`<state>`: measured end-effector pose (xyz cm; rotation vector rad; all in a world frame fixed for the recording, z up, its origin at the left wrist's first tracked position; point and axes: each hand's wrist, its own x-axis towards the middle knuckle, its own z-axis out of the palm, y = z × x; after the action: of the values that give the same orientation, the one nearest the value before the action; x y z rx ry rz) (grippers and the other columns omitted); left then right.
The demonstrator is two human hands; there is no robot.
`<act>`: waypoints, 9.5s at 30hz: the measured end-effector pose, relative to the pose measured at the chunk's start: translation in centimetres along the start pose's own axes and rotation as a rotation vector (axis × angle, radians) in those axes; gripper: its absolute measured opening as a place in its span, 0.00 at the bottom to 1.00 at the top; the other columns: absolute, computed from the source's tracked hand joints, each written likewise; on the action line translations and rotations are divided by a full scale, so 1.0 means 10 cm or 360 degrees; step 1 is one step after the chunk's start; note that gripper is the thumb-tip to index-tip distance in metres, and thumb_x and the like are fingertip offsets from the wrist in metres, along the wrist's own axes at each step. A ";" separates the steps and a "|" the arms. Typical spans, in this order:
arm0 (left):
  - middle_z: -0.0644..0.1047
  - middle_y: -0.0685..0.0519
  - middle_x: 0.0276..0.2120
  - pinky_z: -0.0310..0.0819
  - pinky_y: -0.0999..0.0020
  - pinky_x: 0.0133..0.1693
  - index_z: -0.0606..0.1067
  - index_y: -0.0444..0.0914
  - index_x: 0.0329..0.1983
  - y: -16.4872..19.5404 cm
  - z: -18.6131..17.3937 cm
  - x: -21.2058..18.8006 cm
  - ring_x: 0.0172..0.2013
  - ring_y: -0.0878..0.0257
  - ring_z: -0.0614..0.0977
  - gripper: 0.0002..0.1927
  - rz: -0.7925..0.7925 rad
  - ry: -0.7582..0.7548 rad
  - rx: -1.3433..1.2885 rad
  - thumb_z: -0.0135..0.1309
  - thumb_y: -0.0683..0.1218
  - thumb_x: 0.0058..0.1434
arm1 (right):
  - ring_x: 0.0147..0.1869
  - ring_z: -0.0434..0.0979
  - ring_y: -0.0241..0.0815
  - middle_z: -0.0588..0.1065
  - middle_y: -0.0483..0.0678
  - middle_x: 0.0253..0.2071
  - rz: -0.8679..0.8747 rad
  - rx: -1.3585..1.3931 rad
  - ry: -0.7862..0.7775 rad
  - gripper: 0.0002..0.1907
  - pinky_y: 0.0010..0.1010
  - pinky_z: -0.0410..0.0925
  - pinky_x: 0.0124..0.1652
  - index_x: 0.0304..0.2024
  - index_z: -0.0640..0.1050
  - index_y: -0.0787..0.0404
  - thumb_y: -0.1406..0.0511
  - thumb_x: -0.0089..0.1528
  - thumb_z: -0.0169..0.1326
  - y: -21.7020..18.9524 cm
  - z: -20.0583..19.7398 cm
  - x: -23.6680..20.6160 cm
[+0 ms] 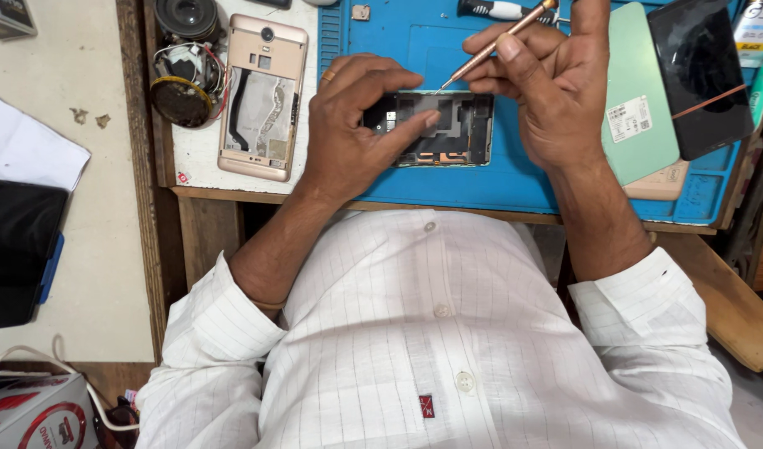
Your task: The person repairs a disassembled smartphone at a workbench. They hold the phone midframe on a blue repair mat, use a copper probe tool and their fingers to work on the internal components, reposition the phone, and continue manipulating parts inside the chassis throughout the clip.
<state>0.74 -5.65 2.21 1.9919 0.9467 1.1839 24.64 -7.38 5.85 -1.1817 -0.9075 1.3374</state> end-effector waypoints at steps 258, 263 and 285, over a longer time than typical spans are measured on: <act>0.81 0.60 0.37 0.60 0.60 0.51 0.83 0.45 0.36 -0.06 0.02 -0.07 0.54 0.61 0.78 0.07 0.0309 -0.0275 0.0196 0.71 0.49 0.65 | 0.55 0.83 0.50 0.77 0.61 0.50 -0.1358 -0.0857 -0.0442 0.33 0.35 0.81 0.54 0.71 0.54 0.59 0.80 0.71 0.55 0.28 -0.06 -0.27; 0.81 0.61 0.37 0.61 0.60 0.51 0.83 0.45 0.37 -0.07 0.02 -0.07 0.55 0.61 0.78 0.07 0.0323 -0.0275 0.0196 0.71 0.49 0.65 | 0.55 0.84 0.50 0.78 0.60 0.49 -0.1370 -0.0901 -0.0466 0.33 0.34 0.83 0.54 0.72 0.54 0.59 0.79 0.72 0.57 0.28 -0.05 -0.26; 0.81 0.57 0.45 0.63 0.59 0.55 0.82 0.42 0.47 -0.05 0.02 -0.07 0.57 0.58 0.77 0.13 0.0247 -0.0259 0.0305 0.72 0.51 0.66 | 0.52 0.85 0.50 0.78 0.63 0.49 -0.1406 -0.1032 -0.0226 0.33 0.33 0.83 0.50 0.71 0.54 0.59 0.79 0.73 0.56 0.17 -0.17 -0.27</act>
<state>0.51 -6.00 1.42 2.3120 0.8629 1.0245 25.69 -10.43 4.23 -0.9391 -1.7842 0.4050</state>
